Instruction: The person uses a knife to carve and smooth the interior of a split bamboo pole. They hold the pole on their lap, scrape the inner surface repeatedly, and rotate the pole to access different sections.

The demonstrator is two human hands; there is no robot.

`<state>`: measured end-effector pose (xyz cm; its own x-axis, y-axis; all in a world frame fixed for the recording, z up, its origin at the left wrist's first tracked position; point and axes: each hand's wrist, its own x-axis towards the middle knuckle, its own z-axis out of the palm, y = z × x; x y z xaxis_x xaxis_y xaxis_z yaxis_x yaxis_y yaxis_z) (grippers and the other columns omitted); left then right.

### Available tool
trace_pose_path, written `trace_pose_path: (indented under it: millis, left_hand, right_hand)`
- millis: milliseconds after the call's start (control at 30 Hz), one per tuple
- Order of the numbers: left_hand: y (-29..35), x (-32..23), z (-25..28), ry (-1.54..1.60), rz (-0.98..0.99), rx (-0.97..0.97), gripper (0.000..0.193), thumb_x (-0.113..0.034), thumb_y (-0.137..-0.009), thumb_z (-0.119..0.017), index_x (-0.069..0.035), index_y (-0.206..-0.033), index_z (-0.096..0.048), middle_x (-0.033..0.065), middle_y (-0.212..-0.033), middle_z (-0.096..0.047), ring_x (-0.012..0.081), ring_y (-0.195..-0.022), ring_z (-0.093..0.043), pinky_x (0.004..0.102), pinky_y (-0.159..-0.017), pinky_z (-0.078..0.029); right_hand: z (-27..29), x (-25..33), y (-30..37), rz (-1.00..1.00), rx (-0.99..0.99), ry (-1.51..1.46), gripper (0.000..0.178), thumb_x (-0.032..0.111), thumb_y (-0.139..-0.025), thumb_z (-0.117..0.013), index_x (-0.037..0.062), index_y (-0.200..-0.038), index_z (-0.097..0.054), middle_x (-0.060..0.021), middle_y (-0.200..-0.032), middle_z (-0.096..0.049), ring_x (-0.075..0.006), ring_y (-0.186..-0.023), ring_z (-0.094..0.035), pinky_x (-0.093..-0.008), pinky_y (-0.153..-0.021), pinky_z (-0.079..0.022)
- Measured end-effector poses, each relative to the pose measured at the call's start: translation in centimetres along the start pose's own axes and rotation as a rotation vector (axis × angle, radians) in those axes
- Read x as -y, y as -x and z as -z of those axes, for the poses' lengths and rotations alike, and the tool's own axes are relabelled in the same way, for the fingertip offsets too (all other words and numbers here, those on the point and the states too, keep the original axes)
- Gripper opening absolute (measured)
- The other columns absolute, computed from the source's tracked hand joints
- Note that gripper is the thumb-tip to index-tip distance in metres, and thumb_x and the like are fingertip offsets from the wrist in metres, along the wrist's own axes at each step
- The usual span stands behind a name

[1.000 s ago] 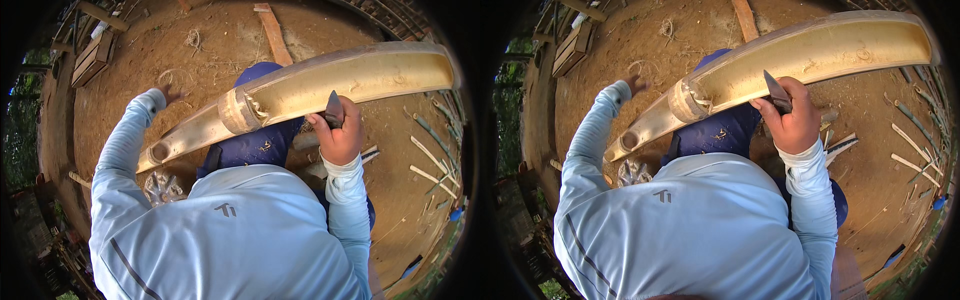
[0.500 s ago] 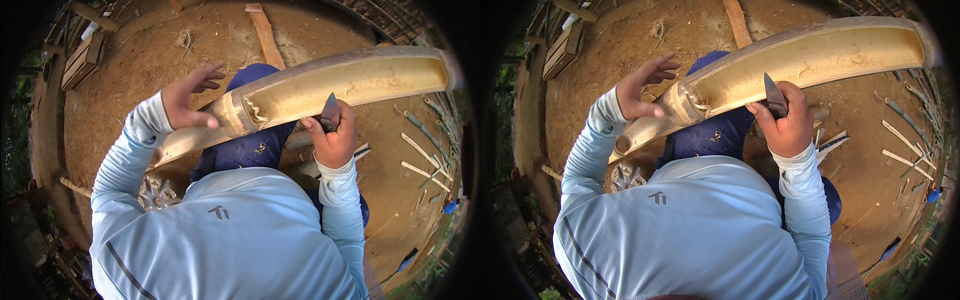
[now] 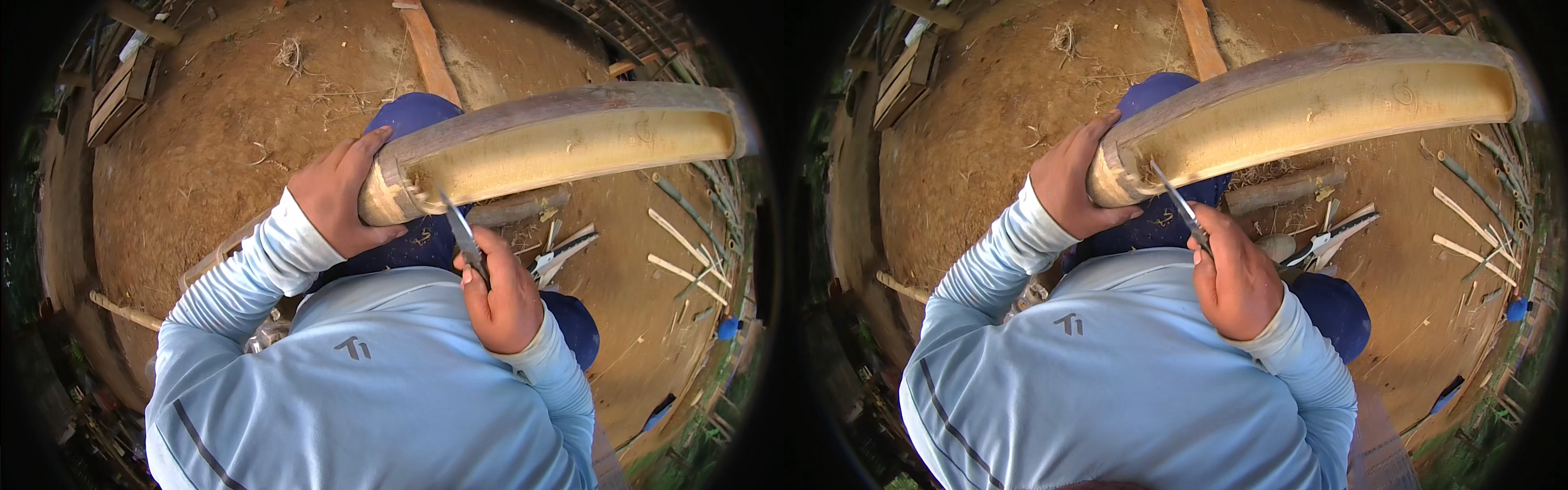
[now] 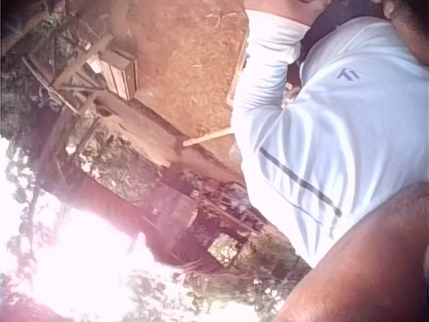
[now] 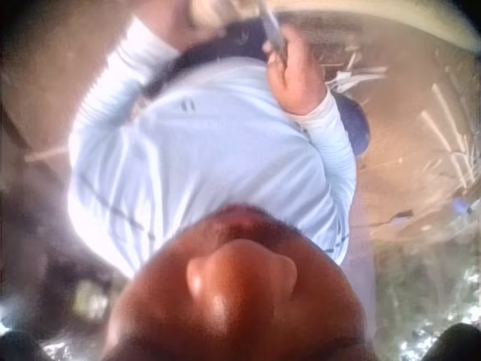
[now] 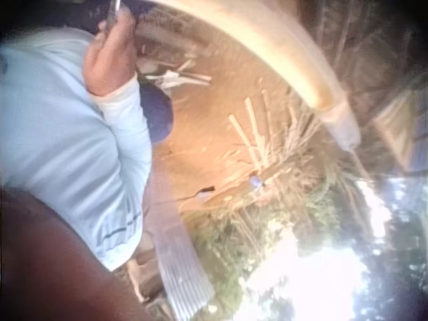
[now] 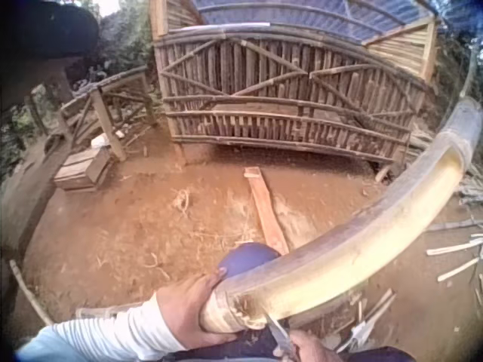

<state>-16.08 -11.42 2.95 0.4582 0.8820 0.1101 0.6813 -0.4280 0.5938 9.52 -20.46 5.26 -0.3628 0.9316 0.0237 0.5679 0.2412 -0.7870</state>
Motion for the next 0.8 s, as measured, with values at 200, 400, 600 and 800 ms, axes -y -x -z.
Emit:
trace_pose_path:
  millis: [200, 400, 600, 800]
  left_hand:
    - [0.8, -1.2, -1.0, -0.083, 0.007, -0.122, 0.100, -0.028, -0.059, -0.094, -0.004, -0.144, -0.047, 0.0192, -0.115, -0.063, 0.0381, -0.102, -0.066, 0.0428, -0.088, -0.055]
    - [1.3, -1.7, -1.6, -0.111, -0.011, -0.152, 0.108, -0.028, -0.055, -0.096, 0.000, -0.145, -0.044, 0.0214, -0.126, -0.062, 0.0394, -0.109, -0.065, 0.0449, -0.094, -0.053]
    - [1.7, -1.9, -1.8, -0.129, -0.016, -0.152, 0.114, -0.028, -0.054, -0.097, 0.000, -0.149, -0.040, 0.0211, -0.129, -0.061, 0.0408, -0.111, -0.063, 0.0472, -0.096, -0.051]
    - [2.0, -2.2, -1.2, -0.086, 0.013, -0.104, 0.116, -0.025, -0.054, -0.096, 0.001, -0.151, -0.037, 0.0215, -0.129, -0.060, 0.0410, -0.116, -0.060, 0.0469, -0.101, -0.048]
  right_hand:
    - [0.8, 0.9, 1.7, -0.017, 0.056, 0.041, 0.054, 0.004, -0.098, -0.055, 0.0020, -0.151, -0.046, -0.0179, -0.096, -0.060, -0.0326, -0.076, -0.060, -0.0407, -0.073, -0.052]
    - [0.1, 0.7, 2.9, -0.050, 0.083, -0.048, 0.050, 0.008, -0.102, -0.053, -0.0001, -0.151, -0.046, -0.0183, -0.097, -0.057, -0.0287, -0.077, -0.057, -0.0363, -0.074, -0.050]
    - [-1.1, 0.8, 2.2, -0.146, 0.032, -0.114, 0.048, 0.012, -0.105, -0.050, -0.0023, -0.150, -0.046, -0.0197, -0.098, -0.056, -0.0295, -0.077, -0.056, -0.0366, -0.078, -0.049]
    - [-2.2, 0.1, 1.9, -0.169, 0.017, -0.168, 0.047, 0.015, -0.107, -0.047, -0.0041, -0.150, -0.045, -0.0243, -0.109, -0.063, -0.0307, -0.086, -0.061, -0.0373, -0.084, -0.051]
